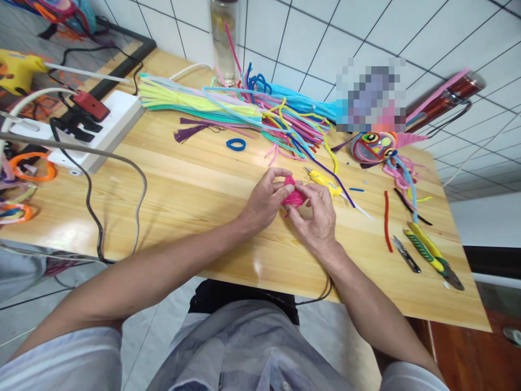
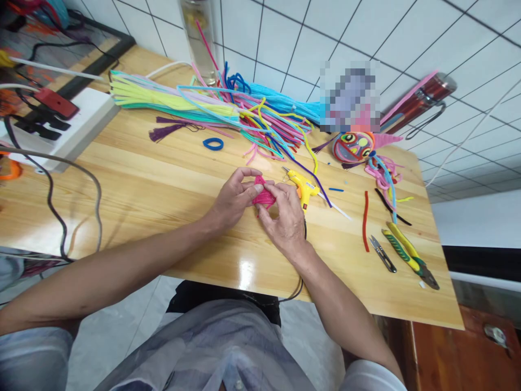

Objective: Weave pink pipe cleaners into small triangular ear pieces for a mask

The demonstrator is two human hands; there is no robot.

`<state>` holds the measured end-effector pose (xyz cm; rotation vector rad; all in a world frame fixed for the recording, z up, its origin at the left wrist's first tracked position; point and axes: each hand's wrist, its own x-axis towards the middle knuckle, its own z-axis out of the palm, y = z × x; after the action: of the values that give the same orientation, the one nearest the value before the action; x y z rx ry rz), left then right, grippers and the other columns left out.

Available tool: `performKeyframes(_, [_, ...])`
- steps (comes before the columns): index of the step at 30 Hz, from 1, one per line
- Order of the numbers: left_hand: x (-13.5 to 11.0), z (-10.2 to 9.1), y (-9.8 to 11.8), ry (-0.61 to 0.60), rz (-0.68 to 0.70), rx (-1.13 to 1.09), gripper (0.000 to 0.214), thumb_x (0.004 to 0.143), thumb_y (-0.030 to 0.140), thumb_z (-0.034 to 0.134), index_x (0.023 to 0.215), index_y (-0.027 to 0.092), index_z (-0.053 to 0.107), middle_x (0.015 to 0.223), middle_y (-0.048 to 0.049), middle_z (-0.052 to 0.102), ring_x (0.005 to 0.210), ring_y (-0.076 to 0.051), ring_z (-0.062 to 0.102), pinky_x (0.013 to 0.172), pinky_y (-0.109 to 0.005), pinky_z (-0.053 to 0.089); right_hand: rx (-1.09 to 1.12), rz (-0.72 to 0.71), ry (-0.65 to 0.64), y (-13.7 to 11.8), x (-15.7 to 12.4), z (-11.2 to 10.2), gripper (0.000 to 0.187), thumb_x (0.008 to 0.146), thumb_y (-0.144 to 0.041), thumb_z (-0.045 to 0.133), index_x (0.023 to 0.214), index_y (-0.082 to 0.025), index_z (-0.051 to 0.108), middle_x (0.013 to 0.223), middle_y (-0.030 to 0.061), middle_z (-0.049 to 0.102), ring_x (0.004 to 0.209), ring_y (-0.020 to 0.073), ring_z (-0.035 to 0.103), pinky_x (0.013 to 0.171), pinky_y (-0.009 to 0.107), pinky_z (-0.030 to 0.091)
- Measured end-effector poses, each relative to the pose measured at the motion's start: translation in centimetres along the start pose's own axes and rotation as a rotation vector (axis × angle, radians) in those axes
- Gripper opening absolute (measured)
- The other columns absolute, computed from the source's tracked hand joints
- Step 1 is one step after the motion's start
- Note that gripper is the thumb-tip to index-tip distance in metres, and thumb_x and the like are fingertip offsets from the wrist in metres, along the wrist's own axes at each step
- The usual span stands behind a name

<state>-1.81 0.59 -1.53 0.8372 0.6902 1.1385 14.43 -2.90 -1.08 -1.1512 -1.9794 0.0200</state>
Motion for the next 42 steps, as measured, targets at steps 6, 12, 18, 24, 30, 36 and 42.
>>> performKeyframes(6, [0.0, 0.1, 0.1, 0.043, -0.041, -0.076, 0.05, 0.08, 0.04, 0.093, 0.115, 0.019, 0.065, 0.098, -0.0064, 0.083, 0.079, -0.019, 0.079, 0.075, -0.029, 0.06, -0.041, -0.02, -0.001, 0.1, 0.0, 0.0, 0.049, 0.097, -0.025, 0.074, 0.145, -0.029, 0.062, 0.127, 0.012, 0.073, 0.113, 0.0297, 0.071, 0.092, 0.049, 0.065])
performKeyframes(12, [0.0, 0.4, 0.2, 0.11, -0.126, -0.157, 0.048, 0.072, 0.047, 0.098, 0.101, 0.016, 0.077, 0.101, -0.0081, 0.085, 0.083, -0.017, 0.078, 0.076, -0.026, 0.06, -0.11, -0.098, -0.013, -0.1, 0.0, 0.1, 0.054, 0.099, -0.022, 0.07, 0.152, -0.028, 0.058, 0.13, 0.0128, 0.073, 0.119, 0.0311, 0.071, 0.1, 0.052, 0.063])
performKeyframes(18, [-0.1, 0.3, 0.7, 0.08, -0.117, -0.216, 0.048, 0.071, 0.049, 0.099, 0.099, 0.015, 0.078, 0.105, -0.0113, 0.086, 0.091, -0.021, 0.08, 0.083, -0.031, 0.063, -0.161, -0.13, -0.009, -0.3, -0.1, -0.2, 0.05, 0.101, -0.026, 0.07, 0.15, -0.027, 0.058, 0.128, 0.0138, 0.073, 0.115, 0.0305, 0.072, 0.095, 0.05, 0.065])
performKeyframes(24, [-0.2, 0.3, 1.0, 0.068, -0.08, -0.207, 0.05, 0.072, 0.05, 0.099, 0.101, 0.016, 0.078, 0.108, -0.0113, 0.086, 0.091, -0.021, 0.081, 0.089, -0.035, 0.063, -0.037, -0.014, 0.088, -0.7, 0.3, -0.9, 0.027, 0.103, -0.027, 0.068, 0.13, -0.026, 0.069, 0.107, 0.0084, 0.078, 0.087, 0.0231, 0.071, 0.075, 0.04, 0.062])
performKeyframes(30, [-0.4, 0.5, 1.1, 0.103, -0.043, -0.183, 0.052, 0.072, 0.052, 0.098, 0.102, 0.016, 0.077, 0.112, -0.0127, 0.085, 0.101, -0.025, 0.082, 0.095, -0.039, 0.063, 0.011, 0.006, 0.12, -1.2, 0.5, -1.0, 0.018, 0.102, -0.019, 0.067, 0.117, -0.026, 0.074, 0.09, 0.0034, 0.078, 0.073, 0.0193, 0.07, 0.07, 0.036, 0.058])
performKeyframes(36, [-0.4, 0.6, 1.2, 0.098, -0.002, -0.142, 0.052, 0.073, 0.055, 0.097, 0.103, 0.017, 0.077, 0.112, -0.0123, 0.085, 0.103, -0.024, 0.081, 0.096, -0.037, 0.061, 0.042, 0.087, 0.123, -1.6, 0.7, -1.1, 0.015, 0.101, -0.026, 0.068, 0.115, -0.026, 0.074, 0.095, 0.0048, 0.078, 0.078, 0.0201, 0.07, 0.069, 0.038, 0.059])
performKeyframes(42, [-0.2, 1.0, 2.8, 0.037, 0.11, -0.099, 0.046, 0.08, 0.054, 0.093, 0.102, 0.017, 0.079, 0.112, -0.012, 0.086, 0.104, -0.022, 0.081, 0.099, -0.035, 0.061, 0.244, 0.278, 0.119, -1.9, 2.3, -2.4, 0.019, 0.098, -0.034, 0.072, 0.113, -0.023, 0.072, 0.094, 0.0031, 0.074, 0.078, 0.0175, 0.069, 0.07, 0.034, 0.058])
